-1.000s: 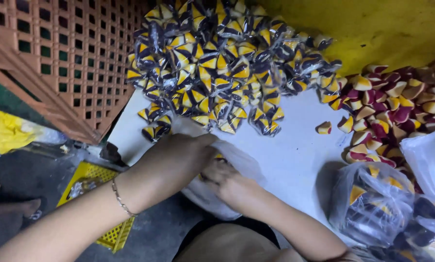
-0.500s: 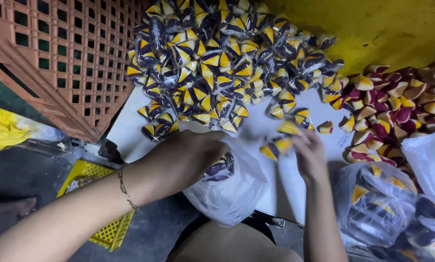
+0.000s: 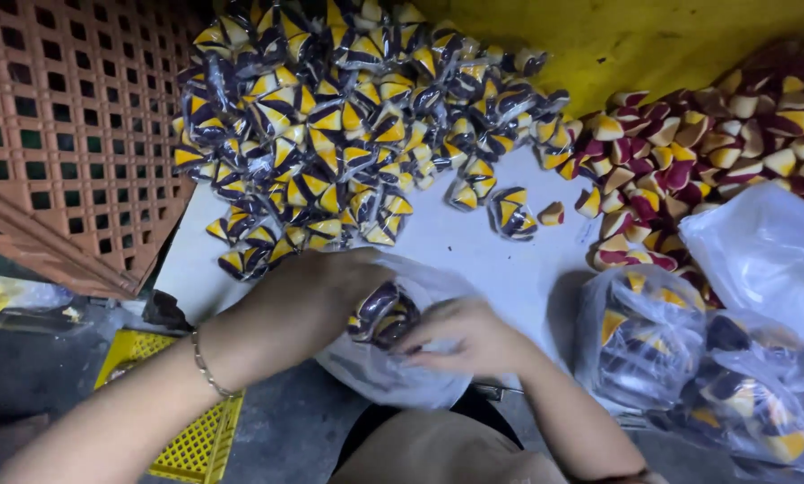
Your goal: The person packs small individually wrapped snacks into larger plastic bags by hand.
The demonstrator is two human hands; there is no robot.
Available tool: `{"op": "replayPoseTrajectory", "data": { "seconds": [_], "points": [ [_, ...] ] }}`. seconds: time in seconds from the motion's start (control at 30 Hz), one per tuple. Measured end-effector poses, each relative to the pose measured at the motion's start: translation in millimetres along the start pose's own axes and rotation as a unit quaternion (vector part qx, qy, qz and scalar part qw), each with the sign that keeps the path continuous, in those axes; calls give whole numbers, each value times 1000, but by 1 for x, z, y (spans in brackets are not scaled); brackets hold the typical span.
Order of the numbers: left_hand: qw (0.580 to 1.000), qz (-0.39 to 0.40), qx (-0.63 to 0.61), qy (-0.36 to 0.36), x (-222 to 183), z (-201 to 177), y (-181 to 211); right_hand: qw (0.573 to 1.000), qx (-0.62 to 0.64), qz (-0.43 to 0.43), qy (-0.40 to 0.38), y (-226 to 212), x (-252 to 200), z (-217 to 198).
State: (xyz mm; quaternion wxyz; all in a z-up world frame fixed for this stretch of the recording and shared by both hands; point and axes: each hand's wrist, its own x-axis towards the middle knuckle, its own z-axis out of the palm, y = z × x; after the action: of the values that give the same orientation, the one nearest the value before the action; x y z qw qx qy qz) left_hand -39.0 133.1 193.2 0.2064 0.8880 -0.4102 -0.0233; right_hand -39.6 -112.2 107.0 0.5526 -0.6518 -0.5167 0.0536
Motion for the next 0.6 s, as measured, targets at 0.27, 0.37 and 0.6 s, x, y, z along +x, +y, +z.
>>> {"op": "replayPoseTrajectory", "data": {
  "seconds": [0.27,0.37,0.6],
  "points": [
    [991,-96,20,-89,43,20,39,684,-353,529,357,258,-106,-54],
    [986,-127,17,-104,61,15,62,746,-62,383,541,285,-148,-69],
    [985,-117,-60,-116,102,49,78,847,155,113,495,6,-156,-34]
  ]
}}
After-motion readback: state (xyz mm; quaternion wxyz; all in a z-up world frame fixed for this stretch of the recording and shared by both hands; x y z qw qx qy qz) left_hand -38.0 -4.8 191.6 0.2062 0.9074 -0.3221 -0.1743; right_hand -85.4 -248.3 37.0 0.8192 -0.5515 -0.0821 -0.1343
